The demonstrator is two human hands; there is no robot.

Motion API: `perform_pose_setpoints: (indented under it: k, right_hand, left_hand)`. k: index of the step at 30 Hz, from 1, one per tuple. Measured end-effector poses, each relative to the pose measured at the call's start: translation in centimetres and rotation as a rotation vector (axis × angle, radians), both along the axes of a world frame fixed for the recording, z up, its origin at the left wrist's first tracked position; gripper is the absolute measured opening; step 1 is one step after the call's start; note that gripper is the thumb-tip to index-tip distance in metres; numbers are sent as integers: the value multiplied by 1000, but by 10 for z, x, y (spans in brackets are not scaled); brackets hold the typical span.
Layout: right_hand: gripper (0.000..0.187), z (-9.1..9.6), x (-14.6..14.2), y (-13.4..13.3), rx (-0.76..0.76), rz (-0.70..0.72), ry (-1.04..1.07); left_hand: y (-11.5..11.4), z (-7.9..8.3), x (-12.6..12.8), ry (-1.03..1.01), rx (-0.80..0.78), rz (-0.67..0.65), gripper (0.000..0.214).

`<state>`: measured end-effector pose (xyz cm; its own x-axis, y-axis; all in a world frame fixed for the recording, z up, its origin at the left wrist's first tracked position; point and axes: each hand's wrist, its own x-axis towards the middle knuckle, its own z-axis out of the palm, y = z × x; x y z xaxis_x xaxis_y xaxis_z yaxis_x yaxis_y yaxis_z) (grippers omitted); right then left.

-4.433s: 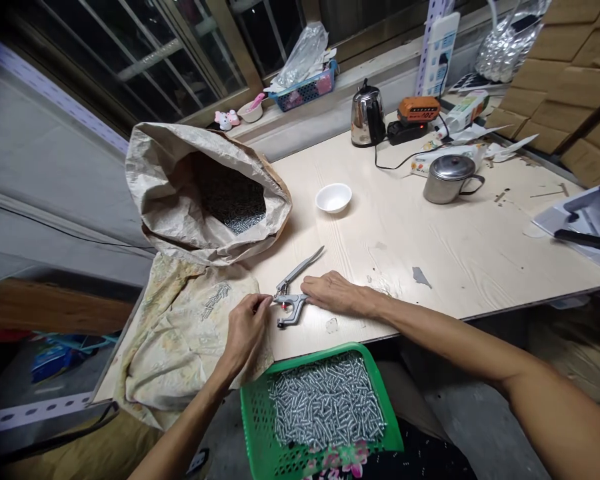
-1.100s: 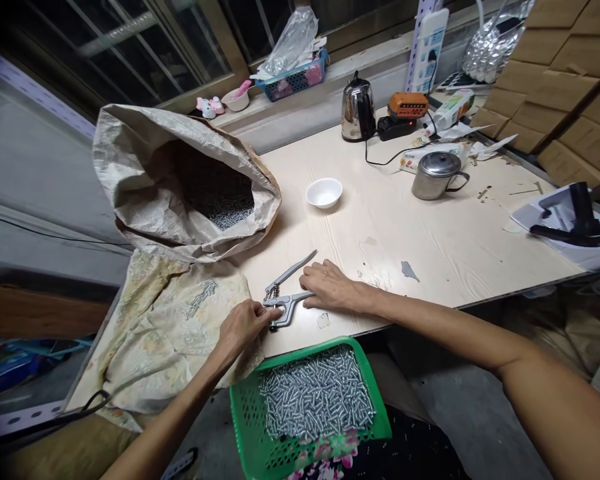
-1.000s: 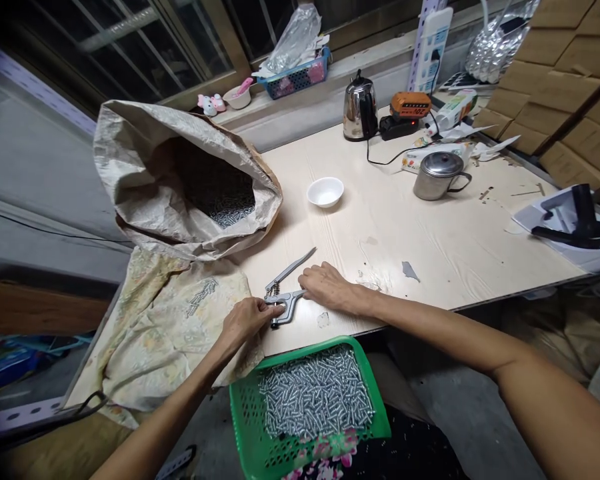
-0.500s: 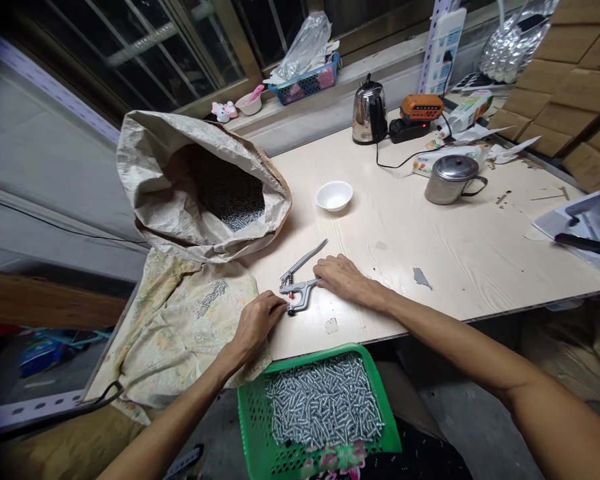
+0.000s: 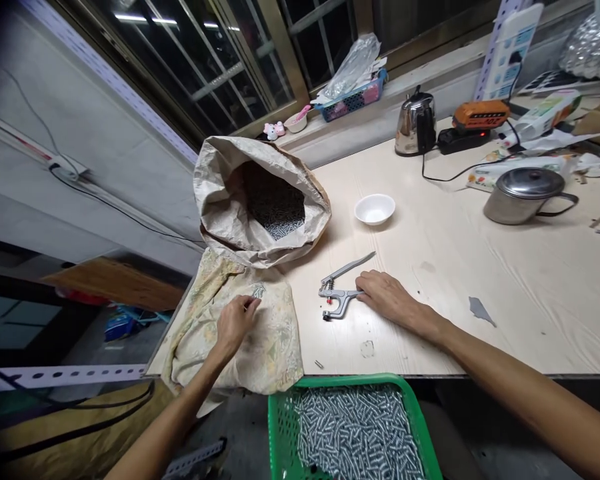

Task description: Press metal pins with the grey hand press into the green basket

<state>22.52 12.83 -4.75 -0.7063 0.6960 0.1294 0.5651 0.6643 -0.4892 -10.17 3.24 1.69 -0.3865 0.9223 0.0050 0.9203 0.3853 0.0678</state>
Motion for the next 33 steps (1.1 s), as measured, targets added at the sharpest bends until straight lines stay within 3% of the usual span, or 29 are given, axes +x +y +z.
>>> perform_pose_setpoints:
  k: [2,5,9,12,14,18,23,28,33]
  right_hand:
    - [16,-1,-1,0,-1,10,11]
    - [17,-3,-1,2,7,30,12]
    - [17,-3,-2,2,65,41,-25]
    - [15,3,-8,-7,211,-6,-64]
    - [18,7,-17,-20,320,77,-53]
    - [24,5,-40,-47,447,462,-13]
    - [25,-11,-63,-53,461,533,-24]
    - [24,2,-56,-62,325,507,27]
    - [12,36,-34,-80,-171,651,195]
  left_hand:
    - [20,-8,-21,29,22,43,26]
    - [36,-19,-31,75,-23,21,27]
    - [41,-27,-29,105,-87,-4,30]
    - [41,-30,-28,87,-115,-27,30]
    - [39,-32,-28,62,-123,-46,28]
    - [36,-30,-30,-15,-86,-46,25]
    - [36,-21,-34,-187,19,15,18]
    - [27,-12,-29,-473,82,123,18]
    - [1,-7,1,-882,183,171,37]
